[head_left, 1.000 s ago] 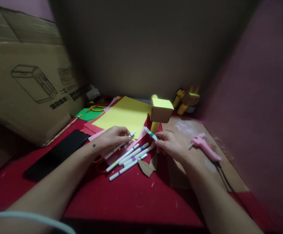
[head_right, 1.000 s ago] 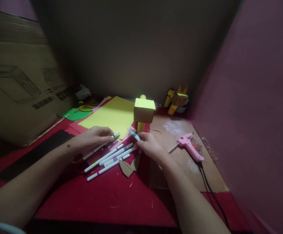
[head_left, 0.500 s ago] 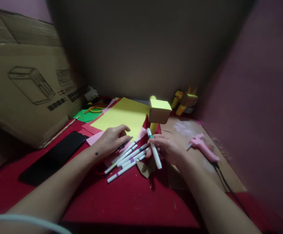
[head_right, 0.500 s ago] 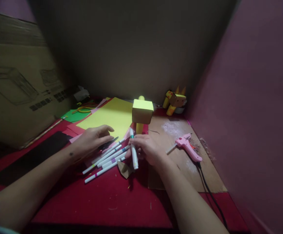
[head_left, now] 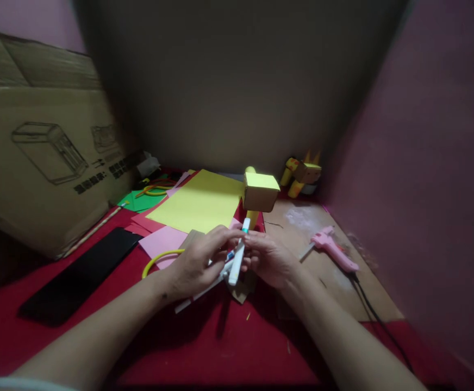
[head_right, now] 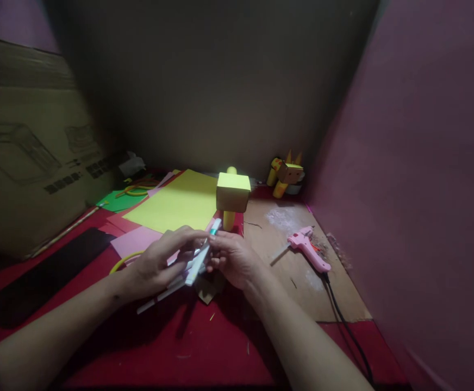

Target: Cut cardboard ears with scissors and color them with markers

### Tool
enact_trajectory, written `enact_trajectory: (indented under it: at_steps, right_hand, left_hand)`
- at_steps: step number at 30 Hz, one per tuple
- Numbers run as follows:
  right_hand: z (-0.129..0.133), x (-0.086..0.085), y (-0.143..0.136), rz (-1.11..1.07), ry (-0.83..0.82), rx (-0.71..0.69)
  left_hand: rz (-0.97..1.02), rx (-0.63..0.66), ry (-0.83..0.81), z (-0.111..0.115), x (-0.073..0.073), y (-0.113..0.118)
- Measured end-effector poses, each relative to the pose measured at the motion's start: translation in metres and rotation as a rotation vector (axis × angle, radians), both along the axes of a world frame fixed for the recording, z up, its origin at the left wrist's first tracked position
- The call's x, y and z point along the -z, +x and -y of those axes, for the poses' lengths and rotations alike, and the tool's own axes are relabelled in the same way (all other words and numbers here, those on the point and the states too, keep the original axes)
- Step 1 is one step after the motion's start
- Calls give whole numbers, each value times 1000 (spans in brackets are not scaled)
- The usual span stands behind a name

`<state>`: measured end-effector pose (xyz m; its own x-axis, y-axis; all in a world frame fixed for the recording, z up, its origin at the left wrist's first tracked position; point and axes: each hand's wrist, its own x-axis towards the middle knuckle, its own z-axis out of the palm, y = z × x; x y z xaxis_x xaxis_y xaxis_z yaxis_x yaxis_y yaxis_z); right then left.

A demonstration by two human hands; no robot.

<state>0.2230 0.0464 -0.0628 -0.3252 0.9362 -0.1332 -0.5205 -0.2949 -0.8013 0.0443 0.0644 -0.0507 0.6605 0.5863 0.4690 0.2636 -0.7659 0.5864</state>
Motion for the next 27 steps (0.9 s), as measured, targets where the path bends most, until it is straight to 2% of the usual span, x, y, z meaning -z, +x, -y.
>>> enact_trajectory:
  at_steps: [2, 4, 7, 10, 13, 15, 18, 21, 22, 24, 25, 26, 27]
  right_hand:
    - [3, -3, -3, 49, 29, -35]
    - [7, -4, -6, 90, 39, -146]
    - [13, -4, -12, 142, 33, -266]
    - [17, -4, -17, 205, 45, -266]
    - [19, -6, -20, 193, 47, -285]
    - [18, -7, -21, 166, 29, -293]
    - [17, -6, -20, 166, 6, -298]
    - [18, -3, -16, 177, -5, -355]
    - [19, -2, -14, 177, -2, -360]
    - [19, -1, -12, 160, 22, -347]
    - [19, 0, -11, 149, 34, -342]
    - [19, 0, -11, 138, 43, -340]
    - [19, 0, -11, 132, 47, -342]
  left_hand:
    - [120, -103, -222, -1, -3, 3]
    - [268, -198, -543, -2, -4, 5]
    - [377, -154, -964, -1, -5, 6]
    - [397, -67, -1062, 3, -5, 5]
    - [429, -92, -1040, 5, -3, 7]
    - [368, -156, -916, 2, -2, 9]
    - [231, -307, -617, -13, -7, 3]
    - [260, -491, -344, -31, -35, -26]
    - [296, -608, -170, -35, -48, -40]
    - [117, -935, 535, -42, -77, -70]
    - [0, -1042, 756, -44, -89, -84]
    - [-99, -1087, 862, -46, -99, -98]
    - [-174, -1109, 881, -48, -107, -110]
